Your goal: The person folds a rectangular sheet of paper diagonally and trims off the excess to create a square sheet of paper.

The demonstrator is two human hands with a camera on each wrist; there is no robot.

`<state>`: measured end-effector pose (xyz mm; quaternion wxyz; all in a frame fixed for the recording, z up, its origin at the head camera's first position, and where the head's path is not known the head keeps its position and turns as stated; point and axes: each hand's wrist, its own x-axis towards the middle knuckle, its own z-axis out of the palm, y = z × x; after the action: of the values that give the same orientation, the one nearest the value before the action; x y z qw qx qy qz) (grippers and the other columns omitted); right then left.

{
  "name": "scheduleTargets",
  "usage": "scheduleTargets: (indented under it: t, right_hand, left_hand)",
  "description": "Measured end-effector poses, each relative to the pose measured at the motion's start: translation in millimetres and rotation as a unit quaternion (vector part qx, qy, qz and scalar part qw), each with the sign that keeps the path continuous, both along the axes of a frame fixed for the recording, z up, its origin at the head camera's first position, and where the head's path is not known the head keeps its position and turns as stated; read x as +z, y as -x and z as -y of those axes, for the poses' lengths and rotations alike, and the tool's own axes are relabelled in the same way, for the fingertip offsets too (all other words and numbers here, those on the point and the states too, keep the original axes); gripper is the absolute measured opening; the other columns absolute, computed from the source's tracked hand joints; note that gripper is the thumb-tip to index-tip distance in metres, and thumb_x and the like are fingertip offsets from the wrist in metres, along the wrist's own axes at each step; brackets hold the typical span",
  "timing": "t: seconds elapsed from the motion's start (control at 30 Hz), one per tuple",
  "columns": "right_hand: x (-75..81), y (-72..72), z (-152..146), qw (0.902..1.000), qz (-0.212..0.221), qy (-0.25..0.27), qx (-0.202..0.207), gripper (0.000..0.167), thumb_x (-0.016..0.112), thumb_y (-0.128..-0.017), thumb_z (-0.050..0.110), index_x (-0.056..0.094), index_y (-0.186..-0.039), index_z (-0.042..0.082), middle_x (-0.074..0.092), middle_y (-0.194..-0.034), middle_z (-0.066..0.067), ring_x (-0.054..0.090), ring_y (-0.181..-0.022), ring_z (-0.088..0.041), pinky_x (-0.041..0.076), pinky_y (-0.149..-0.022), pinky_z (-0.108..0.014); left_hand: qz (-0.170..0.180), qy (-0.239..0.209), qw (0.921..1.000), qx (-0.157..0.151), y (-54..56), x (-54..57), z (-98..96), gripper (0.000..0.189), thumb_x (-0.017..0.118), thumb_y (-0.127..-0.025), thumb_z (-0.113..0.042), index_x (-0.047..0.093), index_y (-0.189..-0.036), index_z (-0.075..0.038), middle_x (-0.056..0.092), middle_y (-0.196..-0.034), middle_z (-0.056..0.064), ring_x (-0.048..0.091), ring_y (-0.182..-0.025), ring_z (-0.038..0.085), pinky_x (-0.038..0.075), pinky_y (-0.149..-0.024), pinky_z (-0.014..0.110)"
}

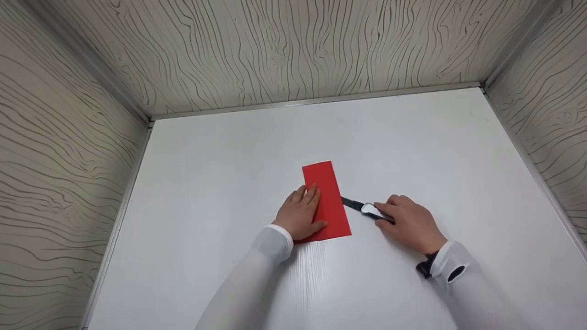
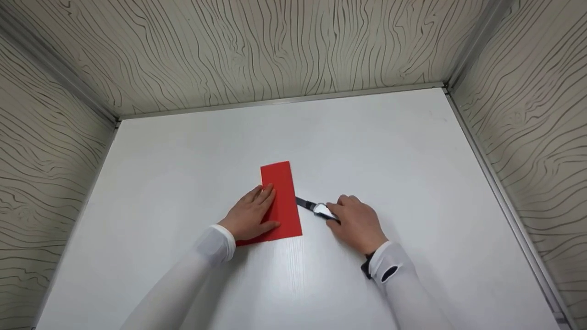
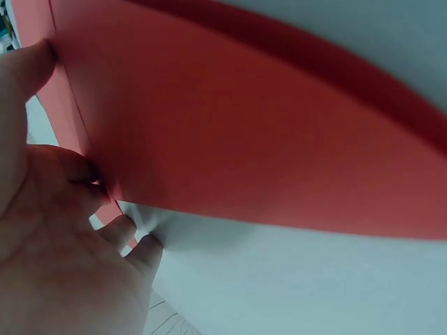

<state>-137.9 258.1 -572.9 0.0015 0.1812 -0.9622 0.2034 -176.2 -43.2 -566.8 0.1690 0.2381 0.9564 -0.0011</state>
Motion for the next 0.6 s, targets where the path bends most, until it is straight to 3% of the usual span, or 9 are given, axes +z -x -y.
scheduleTargets:
  t: [0.4, 0.6]
  right_hand:
    - [-0.1, 6.4, 12.6, 0.9999, 0.004, -0.001, 0.009, 0.043, 0.082, -0.086, 0.021, 0.074, -0.127, 0.012, 0.058, -0.090, 0.005, 0.049, -0.076, -0.011, 0.044, -0.062, -0.029]
    - [-1.0, 7.6, 14.8, 0.9999, 0.000, -0.005, 0.015, 0.042, 0.082, -0.086, 0.021, 0.074, -0.126, 0.012, 0.057, -0.090, 0.005, 0.048, -0.076, -0.011, 0.043, -0.061, -0.029]
  left_hand:
    - [0.007, -0.014, 0.9999, 0.001, 0.7, -2.0, -1.1, 0.093, 0.062, -0.094, -0.060, 0.022, -0.165, -0.017, 0.018, -0.170, 0.003, 0.019, -0.154, 0.032, 0.020, -0.123, 0.044]
    - [-0.029, 0.002, 0.9996, -0.006, 3.2, -4.0, -0.6, 0.085, 0.062, -0.095, -0.058, 0.029, -0.163, -0.018, 0.027, -0.167, 0.003, 0.028, -0.150, 0.030, 0.030, -0.120, 0.044]
